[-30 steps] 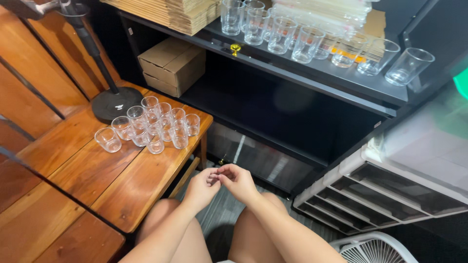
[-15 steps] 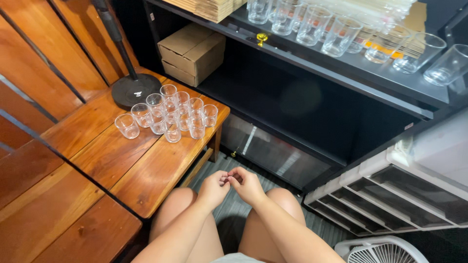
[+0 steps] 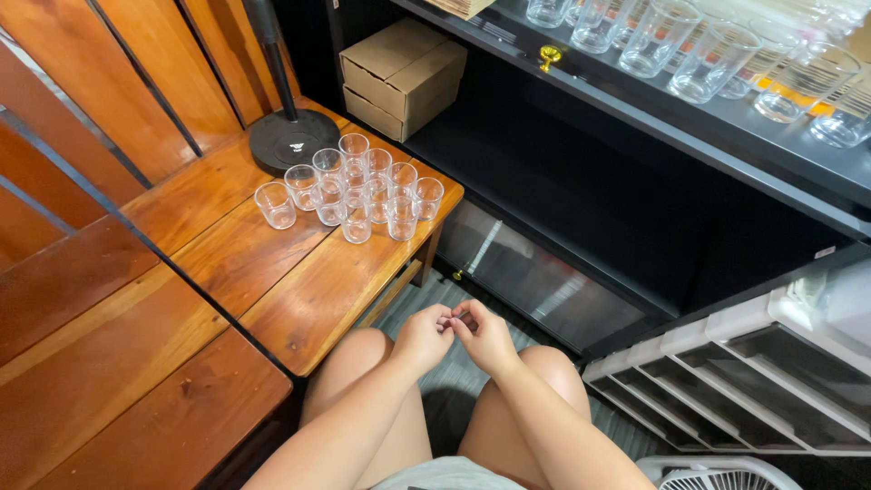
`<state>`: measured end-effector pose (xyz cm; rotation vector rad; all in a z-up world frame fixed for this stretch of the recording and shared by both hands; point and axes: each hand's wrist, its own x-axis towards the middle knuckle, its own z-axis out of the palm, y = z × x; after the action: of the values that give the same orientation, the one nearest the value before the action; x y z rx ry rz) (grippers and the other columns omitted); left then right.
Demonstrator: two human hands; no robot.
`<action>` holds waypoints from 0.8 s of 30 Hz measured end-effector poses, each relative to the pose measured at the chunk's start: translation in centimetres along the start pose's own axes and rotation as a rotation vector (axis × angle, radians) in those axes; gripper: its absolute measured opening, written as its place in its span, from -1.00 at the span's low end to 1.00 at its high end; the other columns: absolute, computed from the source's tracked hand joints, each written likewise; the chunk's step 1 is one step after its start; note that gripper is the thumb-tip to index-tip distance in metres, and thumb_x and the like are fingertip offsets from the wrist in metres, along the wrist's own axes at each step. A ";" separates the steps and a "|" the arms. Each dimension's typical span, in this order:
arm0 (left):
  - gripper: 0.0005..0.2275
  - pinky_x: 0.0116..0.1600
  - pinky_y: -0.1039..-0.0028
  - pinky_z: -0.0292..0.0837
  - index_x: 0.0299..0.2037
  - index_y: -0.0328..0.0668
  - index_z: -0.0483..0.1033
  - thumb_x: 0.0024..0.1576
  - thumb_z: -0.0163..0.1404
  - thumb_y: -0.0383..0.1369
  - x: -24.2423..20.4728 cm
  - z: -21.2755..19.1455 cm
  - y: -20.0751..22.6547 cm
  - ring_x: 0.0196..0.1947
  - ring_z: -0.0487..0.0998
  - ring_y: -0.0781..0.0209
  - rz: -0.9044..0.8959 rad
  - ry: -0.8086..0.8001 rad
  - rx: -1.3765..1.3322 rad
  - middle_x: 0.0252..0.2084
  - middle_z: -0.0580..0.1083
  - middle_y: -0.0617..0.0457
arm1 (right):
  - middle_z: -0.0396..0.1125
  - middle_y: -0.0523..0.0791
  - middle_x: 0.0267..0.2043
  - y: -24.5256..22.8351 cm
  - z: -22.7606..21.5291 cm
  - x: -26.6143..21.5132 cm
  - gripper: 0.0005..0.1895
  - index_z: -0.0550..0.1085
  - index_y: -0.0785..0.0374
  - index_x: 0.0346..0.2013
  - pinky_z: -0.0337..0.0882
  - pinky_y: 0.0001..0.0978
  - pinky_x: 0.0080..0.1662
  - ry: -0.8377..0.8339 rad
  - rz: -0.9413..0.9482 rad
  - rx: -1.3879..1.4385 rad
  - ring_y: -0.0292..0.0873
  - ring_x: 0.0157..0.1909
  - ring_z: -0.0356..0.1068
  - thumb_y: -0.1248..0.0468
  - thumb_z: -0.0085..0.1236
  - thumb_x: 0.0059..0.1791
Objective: The person picks up clear plastic glasses from a wooden bench and places them into a black cabinet. The person handles the glasses one at a time, moving them from the bench to the cabinet shelf.
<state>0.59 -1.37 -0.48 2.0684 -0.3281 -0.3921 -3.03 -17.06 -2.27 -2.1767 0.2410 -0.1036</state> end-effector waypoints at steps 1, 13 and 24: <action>-0.78 0.05 0.36 0.61 -0.04 -0.10 0.62 0.13 0.06 -0.38 0.0 0.0 0.0 -0.03 0.67 0.10 -0.001 0.000 -0.001 -0.13 0.65 -0.01 | 0.55 -0.16 -0.39 0.1 0.0 0.0 -0.86 0.56 -0.06 -0.16 0.55 -0.36 -0.20 -0.001 0.001 -0.001 -0.20 -0.34 0.53 0.21 0.24 -0.02; -0.80 -0.02 0.22 0.59 -0.13 -0.11 0.65 0.25 -0.04 -0.27 0.0 -0.4 0.4 -0.09 0.66 -0.08 0.031 0.028 -0.012 -0.23 0.64 -0.08 | 0.57 -0.14 -0.36 0.2 -0.1 -0.2 -0.76 0.51 -0.04 -0.12 0.57 -0.37 -0.16 -0.017 -0.005 -0.025 -0.17 -0.31 0.55 0.29 0.27 -0.07; -0.81 -0.06 0.31 0.61 -0.15 -0.10 0.63 0.17 0.07 -0.23 0.2 0.0 0.1 -0.14 0.69 0.06 0.004 0.039 0.012 -0.23 0.66 0.00 | 0.56 -0.12 -0.36 0.3 0.0 -0.2 -0.73 0.50 -0.02 -0.12 0.57 -0.37 -0.16 -0.034 -0.006 -0.004 -0.16 -0.31 0.54 0.29 0.29 -0.09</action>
<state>0.76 -1.47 -0.45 2.0836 -0.3118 -0.3472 -3.27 -17.19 -2.49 -2.1817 0.2155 -0.0693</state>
